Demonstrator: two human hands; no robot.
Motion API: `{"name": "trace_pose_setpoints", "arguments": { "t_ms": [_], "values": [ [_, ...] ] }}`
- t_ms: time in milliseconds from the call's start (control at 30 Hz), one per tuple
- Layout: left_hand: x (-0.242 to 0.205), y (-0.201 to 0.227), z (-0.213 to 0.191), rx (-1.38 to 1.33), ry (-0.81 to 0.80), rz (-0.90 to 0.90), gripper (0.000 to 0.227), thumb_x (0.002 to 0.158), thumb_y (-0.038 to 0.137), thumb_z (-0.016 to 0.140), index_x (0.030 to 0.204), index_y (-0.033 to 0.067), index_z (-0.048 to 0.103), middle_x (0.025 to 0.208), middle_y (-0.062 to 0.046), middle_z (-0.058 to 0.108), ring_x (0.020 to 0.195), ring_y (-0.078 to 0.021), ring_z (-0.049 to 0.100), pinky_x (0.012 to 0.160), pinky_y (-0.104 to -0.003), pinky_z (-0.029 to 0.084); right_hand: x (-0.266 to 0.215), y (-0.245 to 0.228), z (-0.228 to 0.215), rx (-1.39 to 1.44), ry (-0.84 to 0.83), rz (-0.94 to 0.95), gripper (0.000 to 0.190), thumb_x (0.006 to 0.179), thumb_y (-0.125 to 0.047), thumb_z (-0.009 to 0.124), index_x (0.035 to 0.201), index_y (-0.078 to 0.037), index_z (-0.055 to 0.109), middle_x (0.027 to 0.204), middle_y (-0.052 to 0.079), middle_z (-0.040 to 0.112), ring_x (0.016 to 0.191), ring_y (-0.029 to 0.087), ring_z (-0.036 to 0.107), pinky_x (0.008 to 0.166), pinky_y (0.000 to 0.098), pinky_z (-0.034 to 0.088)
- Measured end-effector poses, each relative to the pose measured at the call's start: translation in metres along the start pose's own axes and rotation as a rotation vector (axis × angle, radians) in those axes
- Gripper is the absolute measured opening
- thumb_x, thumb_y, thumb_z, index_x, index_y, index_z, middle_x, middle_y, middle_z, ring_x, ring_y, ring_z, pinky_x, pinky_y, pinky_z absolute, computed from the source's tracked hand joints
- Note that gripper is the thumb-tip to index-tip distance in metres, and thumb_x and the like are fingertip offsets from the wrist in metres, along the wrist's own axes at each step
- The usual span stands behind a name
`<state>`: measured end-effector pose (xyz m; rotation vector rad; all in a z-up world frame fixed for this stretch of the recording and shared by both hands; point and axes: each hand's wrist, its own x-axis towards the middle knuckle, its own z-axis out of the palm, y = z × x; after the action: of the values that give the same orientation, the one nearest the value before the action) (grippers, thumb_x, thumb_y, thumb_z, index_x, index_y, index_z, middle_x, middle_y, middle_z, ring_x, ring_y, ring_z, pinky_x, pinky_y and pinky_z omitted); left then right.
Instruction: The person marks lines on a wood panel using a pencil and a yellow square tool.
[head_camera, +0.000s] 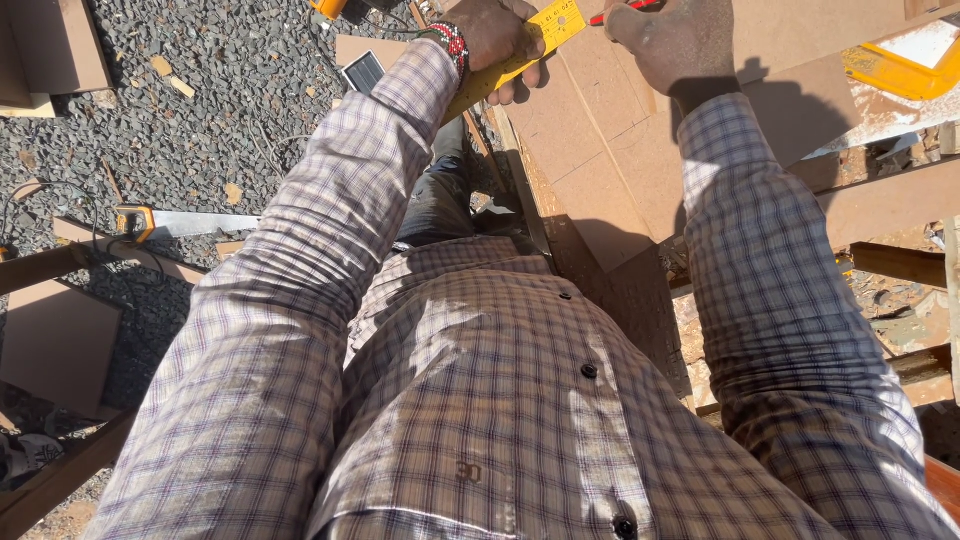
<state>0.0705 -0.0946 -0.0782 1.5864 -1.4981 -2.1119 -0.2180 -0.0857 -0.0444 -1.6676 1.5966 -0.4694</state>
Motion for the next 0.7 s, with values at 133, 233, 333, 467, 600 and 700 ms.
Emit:
{"name": "trace_pose_setpoints", "arguments": {
  "t_ms": [133,233,333,467,600,700],
  "values": [
    [-0.003,0.002,0.0,-0.107,-0.007,-0.047,0.049,0.122,0.019,0.057,0.168,0.0051,0.046,0.089,-0.011,0.085,0.056,-0.0198,0.076,0.052,-0.037,0.068,-0.001,-0.006,0.001,0.006,0.008,-0.036,0.027,0.113,-0.031,0.094,0.101,-0.018,0.074,0.08,-0.006,0.06,0.063,0.013,0.044,0.055,0.0397,0.033],
    [-0.002,0.002,0.0,-0.092,-0.045,0.015,0.051,0.123,0.02,0.057,0.167,-0.0041,0.052,0.096,-0.011,0.088,0.061,-0.0185,0.081,0.056,-0.035,0.074,0.0,-0.007,0.002,-0.028,-0.011,0.084,0.029,0.115,-0.032,0.09,0.1,-0.019,0.069,0.072,-0.007,0.051,0.056,0.011,0.038,0.05,0.0375,0.03],
    [-0.012,0.013,0.004,-0.139,0.034,-0.09,0.04,0.121,0.015,0.058,0.16,0.0079,0.054,0.084,-0.011,0.084,0.052,-0.0204,0.073,0.048,-0.037,0.063,0.005,0.006,0.006,-0.002,0.052,0.008,0.035,0.11,-0.028,0.095,0.099,-0.018,0.063,0.078,-0.005,0.057,0.061,0.013,0.043,0.052,0.0382,0.034],
    [0.0,-0.001,0.001,-0.139,-0.024,-0.019,0.052,0.121,0.017,0.055,0.17,0.0017,0.05,0.088,-0.011,0.085,0.054,-0.0202,0.075,0.05,-0.037,0.07,0.005,0.006,0.007,-0.084,0.014,0.024,0.028,0.115,-0.035,0.088,0.102,-0.017,0.072,0.066,-0.007,0.046,0.052,0.013,0.032,0.047,0.04,0.024],
    [-0.007,0.009,0.003,-0.097,0.014,-0.043,0.046,0.12,0.018,0.057,0.164,0.0043,0.055,0.088,-0.012,0.085,0.052,-0.0216,0.074,0.049,-0.038,0.068,0.006,0.003,0.006,-0.03,0.011,0.036,0.029,0.113,-0.035,0.094,0.1,-0.018,0.076,0.062,-0.008,0.038,0.051,0.012,0.026,0.049,0.0409,0.019],
    [0.018,-0.011,-0.001,-0.097,-0.062,-0.04,0.056,0.12,0.024,0.057,0.166,-0.0069,0.048,0.09,-0.007,0.087,0.058,-0.0206,0.079,0.054,-0.038,0.075,-0.003,-0.021,-0.001,-0.035,-0.02,0.229,0.045,0.117,-0.036,0.093,0.089,-0.021,0.061,0.066,-0.01,0.041,0.053,0.01,0.029,0.049,0.0388,0.024]
  ]
}}
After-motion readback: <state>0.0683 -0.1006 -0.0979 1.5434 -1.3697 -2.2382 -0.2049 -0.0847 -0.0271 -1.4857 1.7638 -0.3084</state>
